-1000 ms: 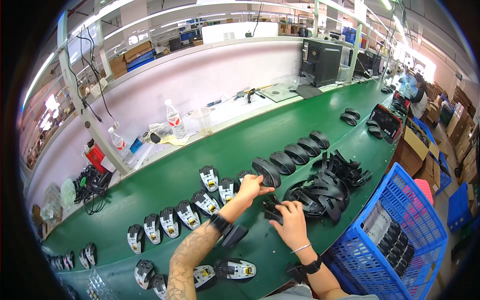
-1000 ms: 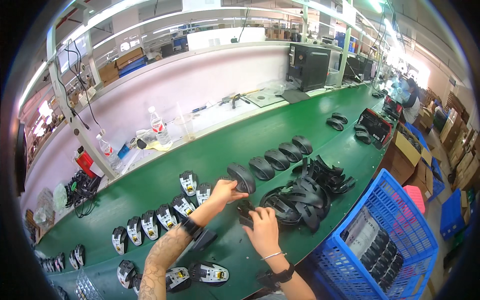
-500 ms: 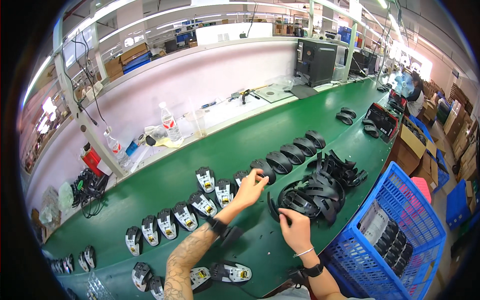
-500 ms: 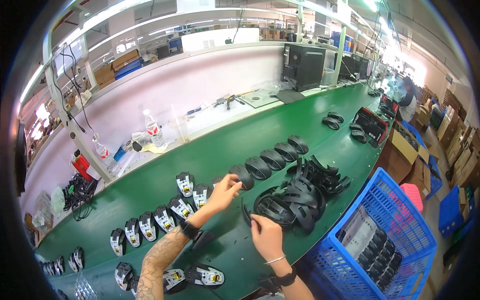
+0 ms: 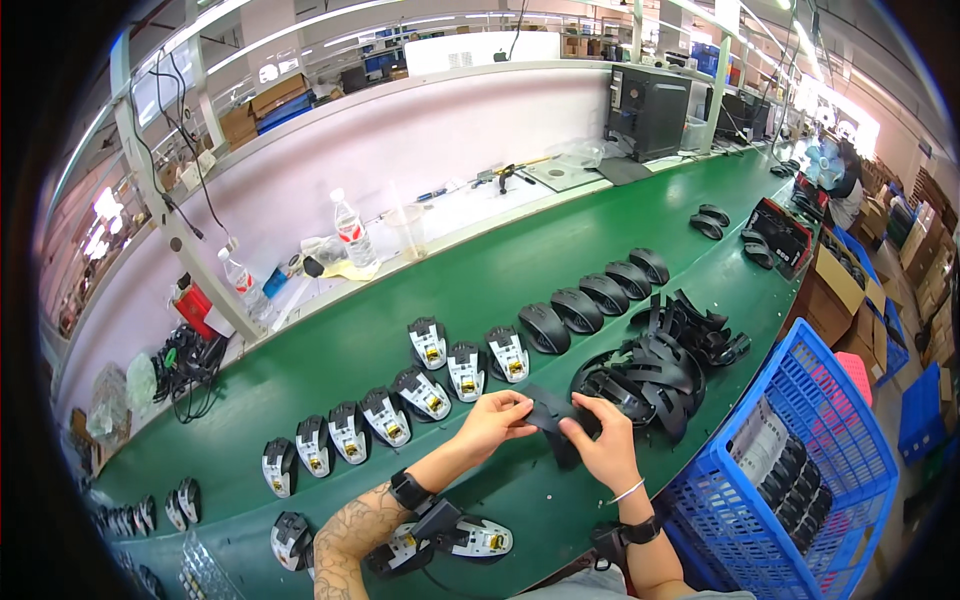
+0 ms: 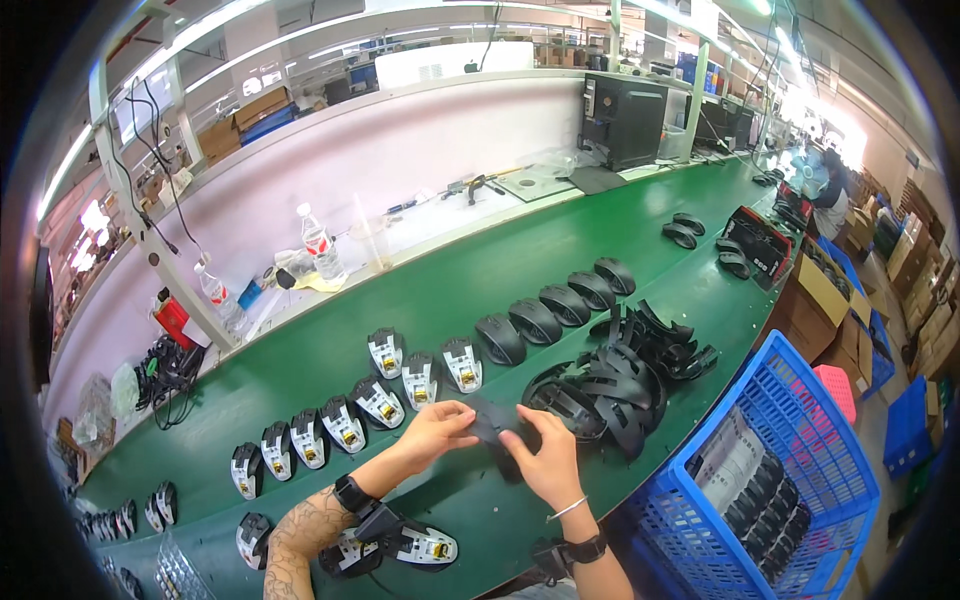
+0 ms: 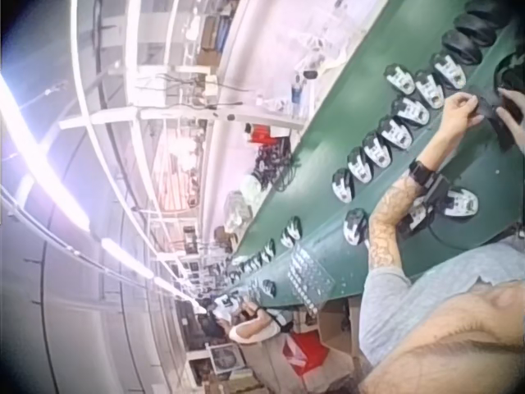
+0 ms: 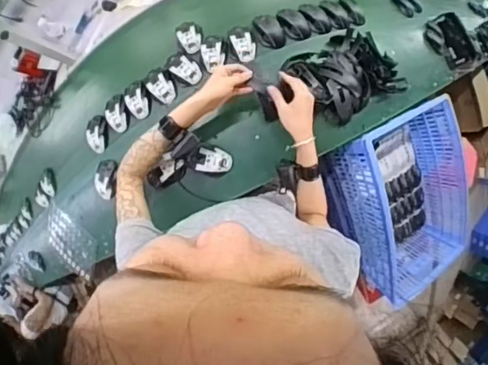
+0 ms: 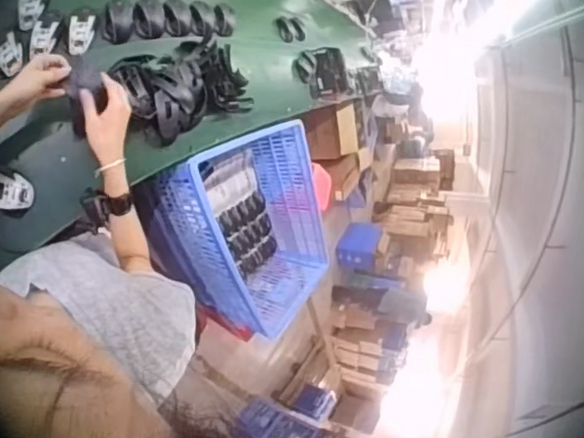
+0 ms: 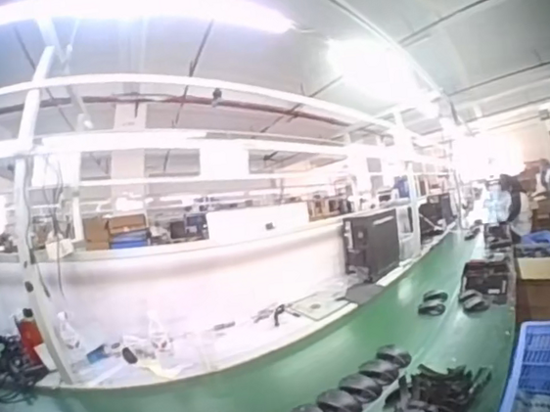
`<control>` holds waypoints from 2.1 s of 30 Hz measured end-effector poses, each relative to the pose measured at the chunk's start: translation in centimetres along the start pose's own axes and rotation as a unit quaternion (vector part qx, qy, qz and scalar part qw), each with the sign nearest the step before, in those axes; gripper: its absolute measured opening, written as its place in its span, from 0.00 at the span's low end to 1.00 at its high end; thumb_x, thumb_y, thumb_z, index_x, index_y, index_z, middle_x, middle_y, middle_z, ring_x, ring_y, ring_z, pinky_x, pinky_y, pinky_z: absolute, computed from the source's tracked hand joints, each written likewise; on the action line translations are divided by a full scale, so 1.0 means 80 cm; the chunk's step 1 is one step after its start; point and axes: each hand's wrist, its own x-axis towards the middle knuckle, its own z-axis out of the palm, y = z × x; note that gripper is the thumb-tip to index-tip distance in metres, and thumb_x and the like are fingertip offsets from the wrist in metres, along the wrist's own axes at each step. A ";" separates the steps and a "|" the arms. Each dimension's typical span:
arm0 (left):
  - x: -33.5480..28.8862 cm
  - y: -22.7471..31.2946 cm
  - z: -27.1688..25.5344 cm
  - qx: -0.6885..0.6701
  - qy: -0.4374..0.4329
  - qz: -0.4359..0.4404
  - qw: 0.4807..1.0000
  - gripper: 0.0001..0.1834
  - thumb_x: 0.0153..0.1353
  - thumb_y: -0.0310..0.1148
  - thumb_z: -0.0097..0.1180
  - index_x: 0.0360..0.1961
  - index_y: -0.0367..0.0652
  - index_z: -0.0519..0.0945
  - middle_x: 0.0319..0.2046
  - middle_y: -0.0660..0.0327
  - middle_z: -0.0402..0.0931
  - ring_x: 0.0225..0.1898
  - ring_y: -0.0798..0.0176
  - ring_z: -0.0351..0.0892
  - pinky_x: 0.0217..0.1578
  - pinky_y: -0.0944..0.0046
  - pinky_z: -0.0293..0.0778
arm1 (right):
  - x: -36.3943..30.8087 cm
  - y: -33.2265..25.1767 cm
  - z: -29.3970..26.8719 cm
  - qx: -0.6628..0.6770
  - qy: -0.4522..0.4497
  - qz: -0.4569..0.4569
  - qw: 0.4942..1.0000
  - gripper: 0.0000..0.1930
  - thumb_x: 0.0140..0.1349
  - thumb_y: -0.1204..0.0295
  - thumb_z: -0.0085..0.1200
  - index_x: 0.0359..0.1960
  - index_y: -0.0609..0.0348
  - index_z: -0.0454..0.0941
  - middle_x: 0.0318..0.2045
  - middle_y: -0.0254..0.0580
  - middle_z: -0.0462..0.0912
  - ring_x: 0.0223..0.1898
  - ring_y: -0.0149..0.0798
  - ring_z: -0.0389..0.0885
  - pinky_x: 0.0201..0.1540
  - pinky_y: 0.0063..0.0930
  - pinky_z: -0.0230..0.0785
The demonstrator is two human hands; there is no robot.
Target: The person assembles computer mice by hand at a factory workstation. They pick up a mouse base unit and a black plastic shell, snap the shell onto the base, and place the finished unit on the table. The person repeats this process for multiple units, retrieving parts from a blue crate and arranging the completed mice in a row.
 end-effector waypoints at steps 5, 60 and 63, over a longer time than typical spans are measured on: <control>0.001 -0.007 0.010 0.064 -0.007 -0.033 0.997 0.09 0.66 0.35 0.52 0.38 0.39 0.76 0.41 0.63 0.72 0.43 0.67 0.73 0.47 0.65 0.74 | -0.007 0.000 0.009 -0.066 -0.034 -0.077 0.994 0.30 0.43 0.70 0.70 0.50 0.65 0.74 0.50 0.50 0.75 0.48 0.47 0.77 0.52 0.34 0.70; -0.008 0.065 0.021 -0.149 0.083 0.069 0.983 0.13 0.63 0.39 0.55 0.43 0.43 0.76 0.38 0.63 0.79 0.41 0.67 0.78 0.44 0.63 0.74 | -0.008 -0.070 0.001 -0.027 0.170 -0.109 0.979 0.26 0.38 0.67 0.74 0.41 0.63 0.80 0.38 0.44 0.80 0.40 0.43 0.78 0.44 0.32 0.73; -0.040 0.048 0.031 -0.175 0.086 0.084 0.977 0.16 0.67 0.43 0.48 0.46 0.44 0.71 0.39 0.63 0.75 0.42 0.67 0.76 0.45 0.65 0.72 | -0.007 -0.078 0.025 0.013 0.137 -0.092 0.986 0.27 0.38 0.67 0.74 0.41 0.64 0.80 0.39 0.44 0.80 0.40 0.43 0.78 0.43 0.32 0.73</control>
